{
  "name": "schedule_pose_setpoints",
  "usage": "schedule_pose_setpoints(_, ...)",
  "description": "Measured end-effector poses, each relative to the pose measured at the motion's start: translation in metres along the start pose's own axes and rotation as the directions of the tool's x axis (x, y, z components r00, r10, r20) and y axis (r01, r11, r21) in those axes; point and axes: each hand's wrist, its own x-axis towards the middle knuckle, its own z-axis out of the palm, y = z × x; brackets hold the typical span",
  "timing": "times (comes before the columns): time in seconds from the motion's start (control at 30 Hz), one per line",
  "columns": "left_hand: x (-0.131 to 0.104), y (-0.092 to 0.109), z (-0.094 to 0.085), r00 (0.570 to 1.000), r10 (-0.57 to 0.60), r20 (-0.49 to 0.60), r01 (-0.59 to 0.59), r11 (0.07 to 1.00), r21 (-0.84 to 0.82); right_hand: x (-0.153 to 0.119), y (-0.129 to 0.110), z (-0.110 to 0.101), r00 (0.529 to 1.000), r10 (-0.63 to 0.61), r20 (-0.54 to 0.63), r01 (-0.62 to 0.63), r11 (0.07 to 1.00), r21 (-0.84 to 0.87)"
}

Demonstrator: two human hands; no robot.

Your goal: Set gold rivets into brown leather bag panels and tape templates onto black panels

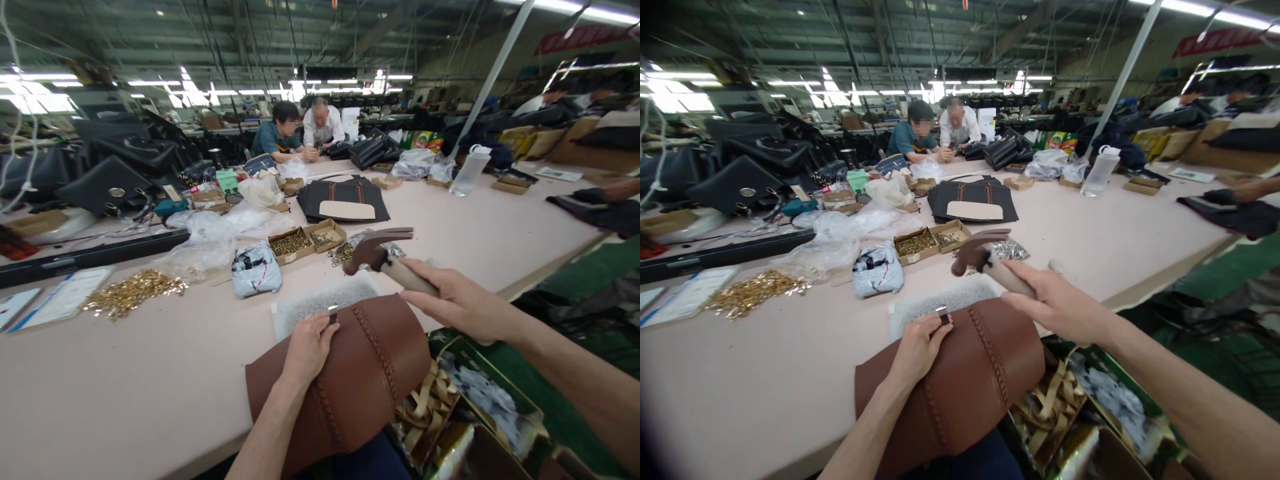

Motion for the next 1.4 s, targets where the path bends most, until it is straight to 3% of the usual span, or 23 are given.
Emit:
schedule_pose_setpoints(0.1,0.000,0.001,0.000,1.000,0.005,0.011,-0.005,1.000,0.023,0.001,-0.029,0.016,0.983,-0.160,0.085,0.171,0.976,-0.135)
schedule_pose_setpoints(0.2,0.001,0.003,-0.002,1.000,0.001,0.029,-0.003,0.999,0.052,0.003,-0.036,0.031,0.970,-0.179,0.164,0.211,0.955,-0.207)
schedule_pose_setpoints(0.3,0.001,0.003,-0.002,1.000,0.001,0.018,-0.001,0.999,0.044,0.005,-0.044,0.029,0.968,-0.172,0.183,0.217,0.940,-0.263)
schedule_pose_setpoints(0.43,0.000,-0.001,0.000,1.000,0.008,0.005,-0.008,1.000,0.024,0.004,-0.079,0.001,0.965,-0.260,0.028,0.257,0.922,-0.290)
schedule_pose_setpoints(0.5,0.001,-0.003,0.001,1.000,0.011,0.008,-0.011,1.000,0.018,0.002,-0.097,-0.011,0.939,-0.330,-0.093,0.286,0.904,-0.318)
schedule_pose_setpoints(0.6,0.001,-0.004,0.001,1.000,0.006,0.008,-0.006,1.000,0.007,0.000,-0.098,-0.007,0.891,-0.394,-0.228,0.313,0.894,-0.322)
schedule_pose_setpoints(0.67,0.001,-0.002,0.000,1.000,0.005,0.012,-0.005,1.000,0.017,-0.001,-0.081,0.008,0.927,-0.354,-0.123,0.302,0.901,-0.312)
schedule_pose_setpoints(0.73,0.001,-0.001,0.000,1.000,0.001,0.010,-0.001,0.999,0.036,-0.003,-0.058,0.023,0.966,-0.250,0.064,0.257,0.914,-0.314)
schedule_pose_setpoints(0.8,0.001,0.000,-0.001,1.000,-0.004,0.007,0.003,0.999,0.046,-0.005,-0.038,0.028,0.978,-0.153,0.140,0.187,0.943,-0.277)
schedule_pose_setpoints(0.93,0.000,0.002,-0.002,1.000,0.001,0.004,-0.001,1.000,0.016,-0.012,-0.012,0.019,0.995,0.068,0.075,-0.074,0.993,0.093)
schedule_pose_setpoints(1.03,0.000,0.005,-0.006,0.999,-0.030,0.014,0.030,0.999,0.024,-0.014,0.014,0.017,0.955,0.291,0.055,-0.289,0.878,0.381)
schedule_pose_setpoints(1.2,-0.006,0.009,-0.015,0.995,-0.087,0.044,0.084,0.994,0.074,0.007,0.091,0.028,0.909,0.409,-0.082,-0.287,0.755,0.590)
schedule_pose_setpoints(1.3,-0.015,0.011,-0.016,0.996,-0.095,0.002,0.093,0.983,0.156,0.030,0.143,0.030,0.875,0.478,-0.073,-0.311,0.673,0.671)
schedule_pose_setpoints(1.4,-0.025,0.012,-0.015,0.986,-0.154,-0.061,0.165,0.947,0.277,0.053,0.187,0.028,0.841,0.533,-0.087,-0.365,0.680,0.636)
